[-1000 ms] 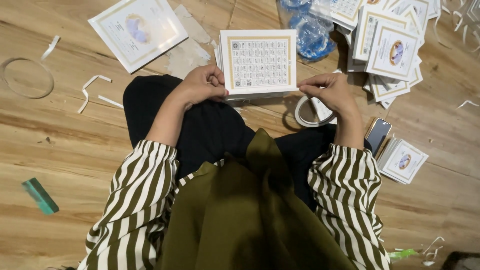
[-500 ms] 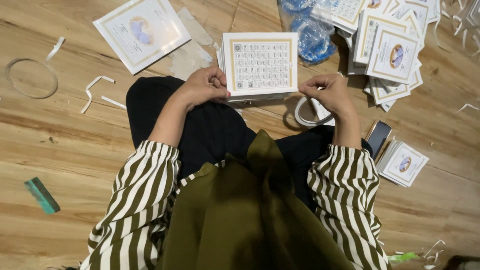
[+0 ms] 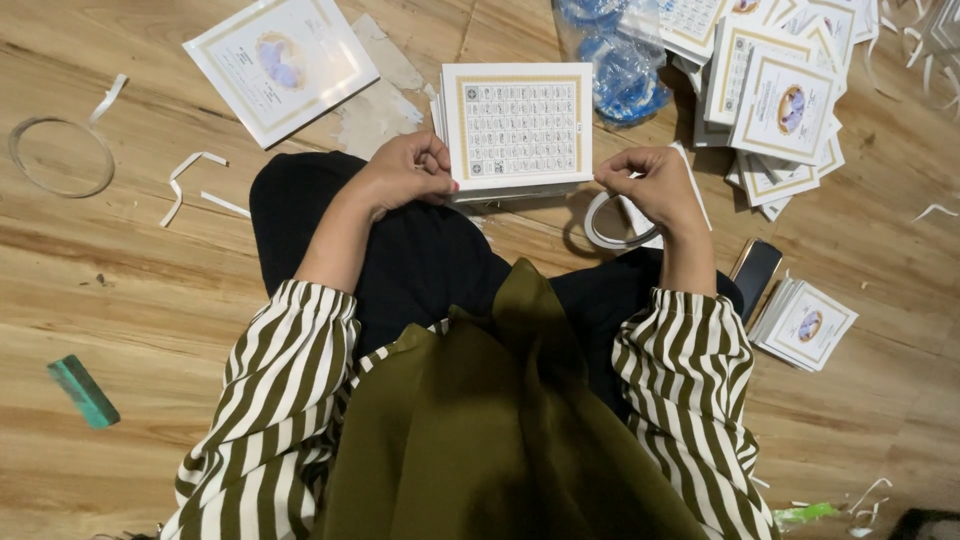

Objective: Applying double-sided tape to the back of small booklets and stacking them.

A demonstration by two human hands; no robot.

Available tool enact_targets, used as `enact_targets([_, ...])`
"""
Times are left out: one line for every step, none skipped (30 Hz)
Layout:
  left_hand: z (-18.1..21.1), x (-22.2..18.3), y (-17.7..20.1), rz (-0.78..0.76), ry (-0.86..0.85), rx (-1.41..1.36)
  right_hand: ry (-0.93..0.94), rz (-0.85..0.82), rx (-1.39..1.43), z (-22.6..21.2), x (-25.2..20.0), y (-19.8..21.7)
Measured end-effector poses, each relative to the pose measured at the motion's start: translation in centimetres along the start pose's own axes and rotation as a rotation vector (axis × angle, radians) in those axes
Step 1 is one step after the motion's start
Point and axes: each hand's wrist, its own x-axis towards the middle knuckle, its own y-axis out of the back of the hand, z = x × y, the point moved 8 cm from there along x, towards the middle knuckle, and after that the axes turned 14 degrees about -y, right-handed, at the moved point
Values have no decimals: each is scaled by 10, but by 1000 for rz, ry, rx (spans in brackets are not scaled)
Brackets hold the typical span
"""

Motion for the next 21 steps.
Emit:
enact_targets([0, 0, 0, -3, -3, 6, 5, -3, -3, 0, 0, 0])
enact_targets([1, 0, 0, -5, -7, 12, 11, -6, -7, -1, -1, -1])
enact_targets([2, 0, 0, -5, -8, 13, 12, -6, -6, -1, 0, 0])
enact_targets([2, 0, 0, -4, -5, 3, 13, -3, -12, -1, 0, 0])
enact_targets([3, -1, 0, -2, -3, -6, 15, -1, -18, 0, 0, 0])
enact_targets([4, -1, 0, -2, -2, -6, 15, -1, -17, -1, 0, 0])
enact_targets([5, -2, -1, -2, -3, -9, 14, 4, -22, -1, -1, 0])
enact_targets([6, -2, -1, -1, -3, -13, 14, 10, -26, -1, -1, 0])
enact_targets([6, -2, -1, -1, -3, -13, 13, 10, -27, -2, -1, -1])
enact_targets([6, -3, -1, 3, -2, -15, 10, 23, -37, -3, -2, -1])
enact_targets([6, -3, -1, 7, -2, -17, 7, 36, -48, -4, -3, -1])
enact_targets([6, -3, -1, 7, -2, -17, 7, 36, -48, -3, -2, -1])
enact_targets([5, -3, -1, 5, -5, -18, 12, 41, -54, -2, -1, -1])
enact_targets([5, -2, -1, 2, -7, -19, 18, 47, -59, -2, 0, 0])
enact_targets([6, -3, -1, 3, -7, -19, 18, 46, -59, 0, 1, -1])
enact_targets([6, -3, -1, 3, -5, -17, 14, 53, -51, 2, 2, -1])
enact_targets([7, -3, -1, 4, -4, -15, 10, 59, -42, 4, 3, -1])
enact_targets([7, -2, -1, 5, -4, -15, 10, 58, -42, 2, 2, -2])
enact_targets([7, -2, -1, 3, -9, -18, 14, 64, -37, 1, 1, -2])
enact_targets([7, -2, -1, 3, -13, -22, 17, 67, -33, -1, -1, -2])
enact_targets([6, -3, -1, 5, -11, -22, 16, 65, -33, -1, -1, -3])
